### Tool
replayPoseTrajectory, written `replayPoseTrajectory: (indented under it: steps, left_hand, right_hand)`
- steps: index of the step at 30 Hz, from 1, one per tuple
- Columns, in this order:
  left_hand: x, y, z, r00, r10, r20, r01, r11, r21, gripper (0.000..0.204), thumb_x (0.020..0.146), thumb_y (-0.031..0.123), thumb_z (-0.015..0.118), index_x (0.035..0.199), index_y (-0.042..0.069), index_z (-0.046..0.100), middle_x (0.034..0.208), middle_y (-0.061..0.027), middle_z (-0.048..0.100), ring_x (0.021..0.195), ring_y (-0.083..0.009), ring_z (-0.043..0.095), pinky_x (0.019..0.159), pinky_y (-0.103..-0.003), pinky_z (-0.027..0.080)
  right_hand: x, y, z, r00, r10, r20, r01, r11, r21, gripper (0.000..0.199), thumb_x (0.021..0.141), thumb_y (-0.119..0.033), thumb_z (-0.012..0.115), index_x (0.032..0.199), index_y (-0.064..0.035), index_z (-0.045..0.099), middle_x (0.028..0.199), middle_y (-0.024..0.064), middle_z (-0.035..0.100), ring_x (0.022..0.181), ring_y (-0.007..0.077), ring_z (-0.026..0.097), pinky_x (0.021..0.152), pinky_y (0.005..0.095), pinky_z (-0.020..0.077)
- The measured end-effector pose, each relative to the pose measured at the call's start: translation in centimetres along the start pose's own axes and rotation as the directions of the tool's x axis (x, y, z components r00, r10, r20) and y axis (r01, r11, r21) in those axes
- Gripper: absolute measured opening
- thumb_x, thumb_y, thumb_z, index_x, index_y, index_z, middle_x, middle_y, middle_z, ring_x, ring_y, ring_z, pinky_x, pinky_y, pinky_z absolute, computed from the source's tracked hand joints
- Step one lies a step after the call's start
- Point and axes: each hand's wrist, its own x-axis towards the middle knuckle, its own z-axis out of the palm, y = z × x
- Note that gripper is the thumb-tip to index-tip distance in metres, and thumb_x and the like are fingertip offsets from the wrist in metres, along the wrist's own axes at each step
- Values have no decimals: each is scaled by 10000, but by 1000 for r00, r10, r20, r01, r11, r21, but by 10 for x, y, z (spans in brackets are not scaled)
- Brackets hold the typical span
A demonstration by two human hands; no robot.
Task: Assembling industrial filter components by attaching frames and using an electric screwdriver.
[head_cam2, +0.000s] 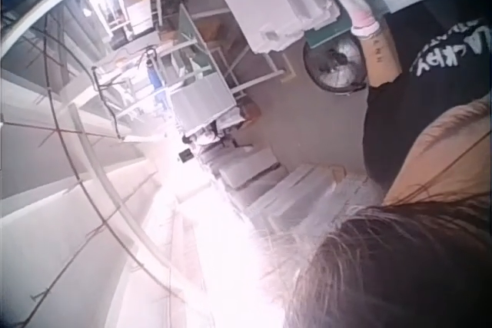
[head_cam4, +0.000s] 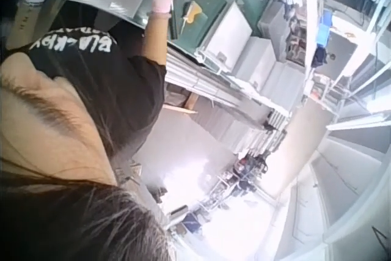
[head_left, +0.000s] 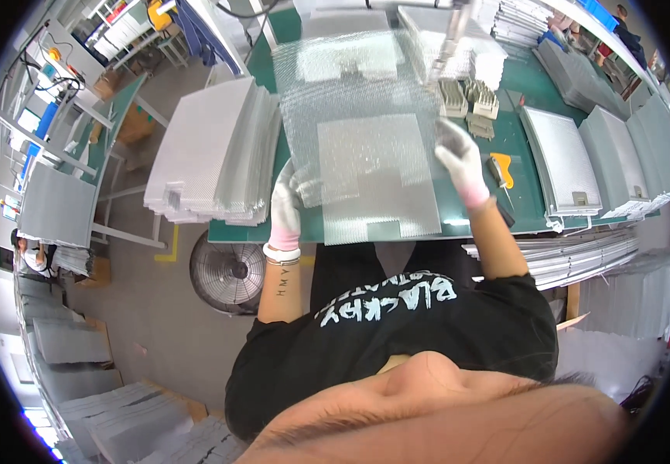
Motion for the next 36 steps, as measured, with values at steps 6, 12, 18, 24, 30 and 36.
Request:
replayPoseTrajectory:
  steps: [6, 12, 18, 24, 30, 36]
  left_hand:
    - [-25, -1, 45, 995, -52, -91, 102, 315, 944, 785, 786, 313, 768, 1395, 3, 382, 975, -242, 660, 848, -357, 669, 770, -397, 537]
    - [-27, -25, 39, 998, -43, -39, 48, 220, 974, 793, 813, 327, 734, 1419, 3, 338, 1077, -246, 649, 957, -391, 651, 827, -434, 522]
    - [-29, -33, 34, 997, -72, -39, 50, 155, 987, 791, 832, 337, 712, 1432, 5, 318, 1124, -234, 640, 979, -383, 646, 846, -432, 515]
    - [-32, -39, 33, 998, -50, -26, 32, 138, 990, 778, 834, 318, 713, 1429, 8, 321, 1181, -231, 614, 980, -384, 641, 846, -436, 513]
    - [-33, -44, 30, 1000, -18, -11, 14, 145, 989, 765, 829, 305, 716, 1424, 14, 332, 1184, -228, 609, 991, -387, 633, 842, -437, 515]
    - [-27, -41, 34, 996, -76, -52, 60, 101, 993, 785, 813, 314, 730, 1427, 20, 339, 1254, -216, 568, 1033, -382, 616, 855, -427, 513]
  right_hand:
    - [-82, 17, 4, 999, 28, 22, -11, 824, -567, 577, 777, -144, 724, 1311, -21, 543, 1268, 184, 592, 1197, 297, 569, 1023, 341, 434]
    - [-91, 33, 3, 997, 82, 6, -58, 752, -657, 556, 783, -199, 714, 1291, -37, 557, 1256, 177, 603, 1179, 322, 574, 1007, 367, 451]
    - [-99, 45, 7, 997, 76, 5, -50, 703, -710, 546, 791, -209, 714, 1289, -48, 559, 1265, 183, 595, 1185, 329, 567, 1008, 375, 451]
    - [-103, 52, 11, 998, 45, 39, 2, 630, -777, 562, 809, -223, 708, 1320, -71, 532, 1327, 183, 554, 1213, 331, 546, 1011, 380, 451]
    - [-102, 56, 7, 995, 56, 78, 28, 604, -796, 567, 813, -225, 703, 1332, -84, 523, 1352, 194, 535, 1215, 339, 544, 1006, 383, 457]
    - [-98, 51, 7, 985, 167, 53, -40, 509, -860, 563, 812, -286, 703, 1321, -109, 540, 1390, 196, 491, 1170, 355, 569, 983, 392, 472]
